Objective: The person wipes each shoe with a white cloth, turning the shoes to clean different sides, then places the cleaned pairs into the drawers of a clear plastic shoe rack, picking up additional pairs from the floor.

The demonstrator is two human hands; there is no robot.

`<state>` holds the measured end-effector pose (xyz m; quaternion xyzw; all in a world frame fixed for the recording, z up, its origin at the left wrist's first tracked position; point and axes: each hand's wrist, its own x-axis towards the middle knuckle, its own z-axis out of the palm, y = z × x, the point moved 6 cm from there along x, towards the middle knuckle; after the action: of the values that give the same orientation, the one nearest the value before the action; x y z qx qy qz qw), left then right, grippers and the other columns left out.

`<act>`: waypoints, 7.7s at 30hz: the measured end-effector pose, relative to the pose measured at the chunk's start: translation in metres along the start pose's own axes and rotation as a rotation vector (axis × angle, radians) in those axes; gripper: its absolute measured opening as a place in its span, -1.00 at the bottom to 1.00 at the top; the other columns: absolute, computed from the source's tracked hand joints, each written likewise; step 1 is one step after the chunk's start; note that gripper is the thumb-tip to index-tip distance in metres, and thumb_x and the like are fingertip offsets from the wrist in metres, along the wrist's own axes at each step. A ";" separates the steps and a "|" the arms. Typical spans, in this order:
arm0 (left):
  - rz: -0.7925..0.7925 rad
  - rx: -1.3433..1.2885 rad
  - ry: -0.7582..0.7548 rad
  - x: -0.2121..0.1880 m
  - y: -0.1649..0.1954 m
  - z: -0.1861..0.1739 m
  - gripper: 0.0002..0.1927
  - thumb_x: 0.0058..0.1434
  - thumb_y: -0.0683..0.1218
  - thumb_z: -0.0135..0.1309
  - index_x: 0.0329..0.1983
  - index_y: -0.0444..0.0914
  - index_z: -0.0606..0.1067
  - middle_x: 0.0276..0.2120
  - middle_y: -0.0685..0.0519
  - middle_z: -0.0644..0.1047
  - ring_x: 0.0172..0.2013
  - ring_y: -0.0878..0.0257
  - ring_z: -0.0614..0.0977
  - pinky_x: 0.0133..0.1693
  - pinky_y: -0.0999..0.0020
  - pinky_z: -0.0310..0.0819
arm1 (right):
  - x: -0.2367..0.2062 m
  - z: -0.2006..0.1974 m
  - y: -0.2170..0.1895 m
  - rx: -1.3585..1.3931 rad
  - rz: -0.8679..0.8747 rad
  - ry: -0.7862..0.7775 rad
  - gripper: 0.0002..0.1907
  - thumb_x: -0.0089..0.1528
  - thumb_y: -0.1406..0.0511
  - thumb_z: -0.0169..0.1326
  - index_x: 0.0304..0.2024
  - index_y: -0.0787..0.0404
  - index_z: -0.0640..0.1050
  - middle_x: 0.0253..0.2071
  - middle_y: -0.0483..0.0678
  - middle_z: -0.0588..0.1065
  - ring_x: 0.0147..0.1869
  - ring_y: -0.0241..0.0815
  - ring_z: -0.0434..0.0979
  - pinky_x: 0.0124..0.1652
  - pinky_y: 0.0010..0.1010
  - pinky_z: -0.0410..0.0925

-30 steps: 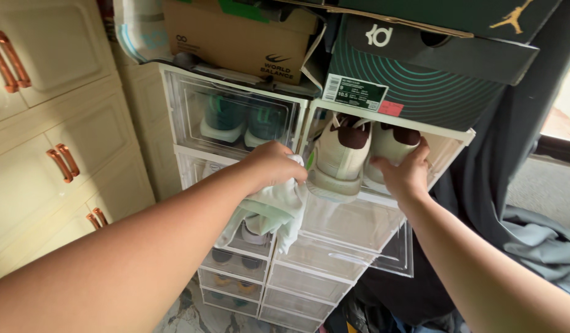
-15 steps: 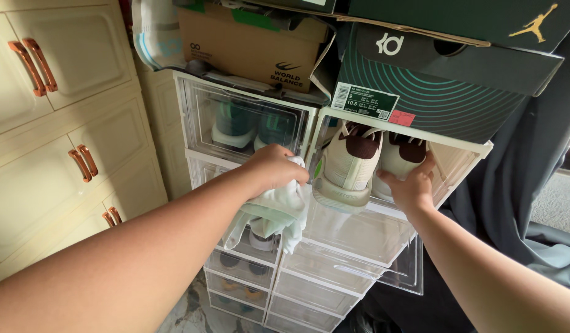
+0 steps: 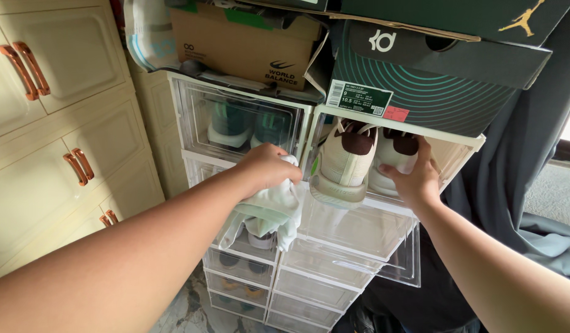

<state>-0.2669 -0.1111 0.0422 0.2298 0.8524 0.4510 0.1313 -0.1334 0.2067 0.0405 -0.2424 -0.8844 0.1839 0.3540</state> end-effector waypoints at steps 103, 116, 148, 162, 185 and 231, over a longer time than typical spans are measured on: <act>0.791 0.196 -0.357 -0.184 0.130 0.155 -0.19 -0.02 -0.24 0.17 0.29 0.25 0.32 0.15 -0.03 0.35 0.18 -0.14 0.39 0.18 0.00 0.34 | -0.349 -0.229 -0.126 0.218 0.173 0.209 -0.29 -0.14 0.45 0.41 0.00 0.16 0.37 -0.27 -0.17 0.38 -0.15 -0.38 0.37 -0.14 -0.55 0.30; 0.839 0.524 -0.353 -0.114 0.149 0.188 -0.19 0.01 -0.19 0.26 0.31 0.26 0.34 0.22 -0.09 0.29 0.25 -0.20 0.33 0.20 -0.08 0.32 | -0.346 -0.224 -0.139 0.132 0.164 0.171 -0.35 -0.14 0.40 0.38 -0.03 0.18 0.41 -0.31 -0.13 0.34 -0.17 -0.35 0.31 -0.10 -0.55 0.26; 1.266 0.851 -0.433 -0.197 0.201 0.184 -0.33 0.02 -0.04 0.34 0.18 0.41 0.47 0.20 0.09 0.37 0.26 -0.01 0.33 0.18 -0.10 0.27 | -0.344 -0.223 -0.156 -0.531 -0.183 -0.031 -0.27 -0.29 0.24 0.40 -0.06 0.05 0.45 0.33 0.18 0.31 0.33 0.27 0.34 0.16 0.07 0.24; 1.273 0.981 -0.491 -0.223 0.195 0.203 -0.43 0.09 0.03 0.33 0.15 0.39 0.52 0.23 0.07 0.36 0.32 -0.01 0.26 0.22 -0.19 0.16 | -0.355 -0.207 -0.153 -0.544 -0.198 -0.050 -0.25 -0.31 0.22 0.42 -0.04 0.01 0.49 0.30 0.13 0.25 0.20 0.26 0.36 0.06 0.07 0.24; 0.616 0.362 -0.506 -0.155 0.139 0.211 -0.11 0.04 -0.16 0.21 0.42 0.27 0.22 0.22 -0.11 0.31 0.19 -0.16 0.40 0.17 -0.08 0.36 | -0.351 -0.263 -0.118 -0.222 0.045 0.500 -0.26 -0.21 0.42 0.40 0.01 0.13 0.40 -0.02 0.03 0.31 0.06 -0.01 0.37 0.15 -0.25 0.30; 1.043 0.374 -0.633 -0.256 0.202 0.164 -0.34 0.02 -0.07 0.28 0.18 0.36 0.49 0.12 0.02 0.41 0.20 -0.02 0.43 0.22 0.08 0.34 | -0.346 -0.233 -0.091 0.575 0.794 0.448 -0.29 -0.16 0.30 0.37 0.06 0.03 0.45 -0.10 -0.09 0.55 -0.07 -0.05 0.66 -0.37 -0.02 0.58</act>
<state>0.0788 -0.0271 0.1222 0.7557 0.6129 0.2094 0.0975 0.2246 -0.0251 0.0588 -0.4847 -0.5416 0.4818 0.4894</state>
